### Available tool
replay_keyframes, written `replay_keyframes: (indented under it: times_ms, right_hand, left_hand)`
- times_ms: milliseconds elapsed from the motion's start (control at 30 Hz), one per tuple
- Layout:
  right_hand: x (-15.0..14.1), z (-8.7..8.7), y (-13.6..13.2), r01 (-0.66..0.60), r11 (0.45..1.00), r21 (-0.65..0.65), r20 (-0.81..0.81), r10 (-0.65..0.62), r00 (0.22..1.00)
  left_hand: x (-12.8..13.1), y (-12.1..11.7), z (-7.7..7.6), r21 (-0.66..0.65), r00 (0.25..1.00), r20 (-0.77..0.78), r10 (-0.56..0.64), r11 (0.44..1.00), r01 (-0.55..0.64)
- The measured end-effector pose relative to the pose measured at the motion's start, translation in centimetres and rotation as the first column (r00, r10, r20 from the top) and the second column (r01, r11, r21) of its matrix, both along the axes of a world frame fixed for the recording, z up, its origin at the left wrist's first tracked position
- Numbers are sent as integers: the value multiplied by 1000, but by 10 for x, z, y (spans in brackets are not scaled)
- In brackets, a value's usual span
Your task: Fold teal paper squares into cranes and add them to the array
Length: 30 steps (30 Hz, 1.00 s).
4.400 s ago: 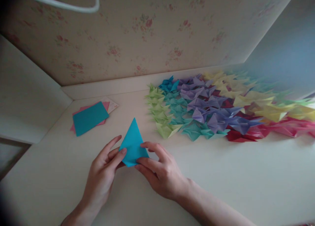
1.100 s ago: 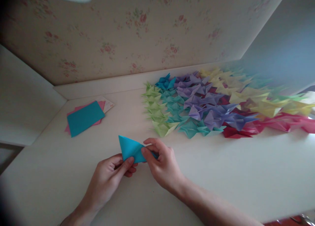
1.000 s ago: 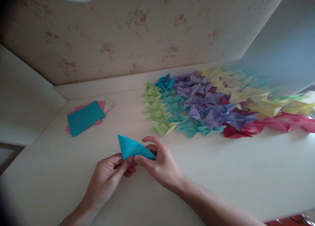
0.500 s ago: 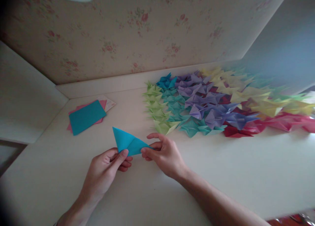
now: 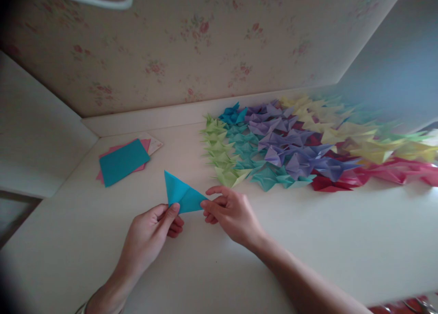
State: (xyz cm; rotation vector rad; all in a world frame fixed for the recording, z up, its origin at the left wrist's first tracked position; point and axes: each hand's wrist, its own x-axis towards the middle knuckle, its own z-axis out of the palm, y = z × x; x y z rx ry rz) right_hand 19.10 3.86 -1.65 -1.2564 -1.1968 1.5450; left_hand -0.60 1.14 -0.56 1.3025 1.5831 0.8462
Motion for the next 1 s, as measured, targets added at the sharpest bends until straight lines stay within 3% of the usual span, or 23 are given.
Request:
replay_keyframes:
  times_ms: [133, 300, 467, 567, 700, 833, 1000]
  right_hand:
    - [1, -3, -1, -34, 999, 28, 77, 31, 997]
    - [1, -3, -2, -84, 996, 11, 15, 84, 996]
    - [1, 1, -6, -102, 995, 4, -21, 102, 995]
    - [3, 5, -7, -133, 990, 42, 17, 132, 991]
    - [5, 9, -7, -191, 973, 127, 39, 187, 982]
    - [2, 4, -7, -240, 971, 2, -148, 237, 960]
    - [-2, 1, -5, -161, 983, -93, -124, 149, 981]
  left_hand:
    - [-1, 2, 0, 30, 1000, -11, -3, 1000, 3]
    - [-3, 4, -2, 31, 998, 64, 8, 999, -10]
    - [-1, 0, 1, 164, 998, -18, 55, 985, -52]
    - [-1, -1, 3, 164, 998, -22, 64, 985, -60]
    - [0, -1, 5, 63, 992, 28, -120, 991, 118]
    - [5, -5, 1, -46, 948, 53, -313, 948, 316]
    - [8, -7, 0, -95, 929, 61, -364, 925, 368]
